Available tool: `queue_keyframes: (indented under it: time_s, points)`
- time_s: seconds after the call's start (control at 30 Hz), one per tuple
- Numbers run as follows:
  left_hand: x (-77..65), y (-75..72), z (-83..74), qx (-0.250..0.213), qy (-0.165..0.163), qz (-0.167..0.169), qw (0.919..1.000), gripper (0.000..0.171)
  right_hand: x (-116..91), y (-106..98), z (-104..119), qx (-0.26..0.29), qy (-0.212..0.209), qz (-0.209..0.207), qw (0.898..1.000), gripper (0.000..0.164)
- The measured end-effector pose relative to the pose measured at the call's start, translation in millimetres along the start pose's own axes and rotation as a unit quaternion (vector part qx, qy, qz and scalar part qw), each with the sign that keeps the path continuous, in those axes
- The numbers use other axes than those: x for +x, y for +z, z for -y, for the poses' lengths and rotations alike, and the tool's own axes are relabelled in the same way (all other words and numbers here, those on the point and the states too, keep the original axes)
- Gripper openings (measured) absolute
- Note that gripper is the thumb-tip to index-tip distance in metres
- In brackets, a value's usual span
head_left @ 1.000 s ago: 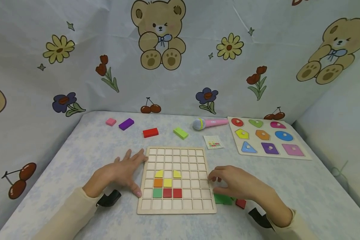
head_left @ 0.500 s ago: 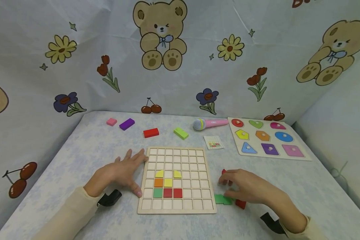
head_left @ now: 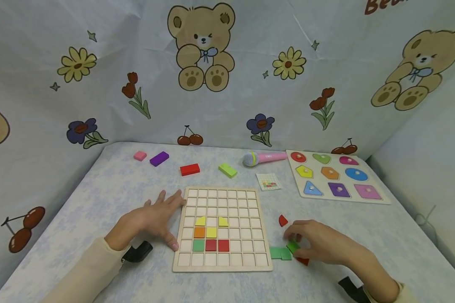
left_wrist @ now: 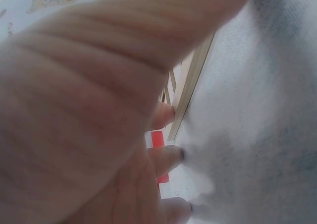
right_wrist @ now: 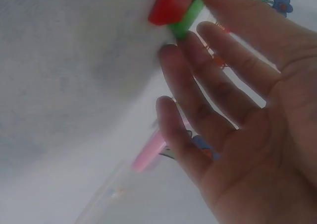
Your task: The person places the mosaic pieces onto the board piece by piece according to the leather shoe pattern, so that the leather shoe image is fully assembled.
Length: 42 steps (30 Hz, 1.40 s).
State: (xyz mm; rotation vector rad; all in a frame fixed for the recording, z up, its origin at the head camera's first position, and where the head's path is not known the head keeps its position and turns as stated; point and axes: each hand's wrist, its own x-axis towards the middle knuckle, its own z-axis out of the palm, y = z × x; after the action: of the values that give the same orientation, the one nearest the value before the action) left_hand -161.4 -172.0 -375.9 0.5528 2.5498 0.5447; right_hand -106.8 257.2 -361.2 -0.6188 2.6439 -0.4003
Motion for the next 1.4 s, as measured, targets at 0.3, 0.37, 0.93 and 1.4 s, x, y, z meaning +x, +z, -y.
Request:
queue_keyframes:
  time_s: [0.3, 0.37, 0.93, 1.4]
  points:
    - [-0.5, -0.6, 1.1, 0.016, 0.002, -0.008, 0.9998, 0.124, 7.1, 0.6, -1.1, -0.037, -0.020, -0.032, 0.999, 0.020]
    - [-0.4, -0.8, 1.6, 0.017, 0.003, -0.009, 0.9998, 0.123, 11.9, -0.7, 4.1, -0.042, -0.024, -0.041, 0.998, 0.020]
    - [-0.5, 0.1, 0.9, 0.007, -0.004, 0.001, 1.0000, 0.125, 66.4, 12.7, 78.9, -0.064, -0.191, -0.035, 0.979, 0.015]
    - [-1.4, -0.9, 0.7, 0.010, -0.008, 0.004, 0.9999, 0.123, 71.8, 17.7, 99.0, -0.116, -0.179, -0.019, 0.977, 0.024]
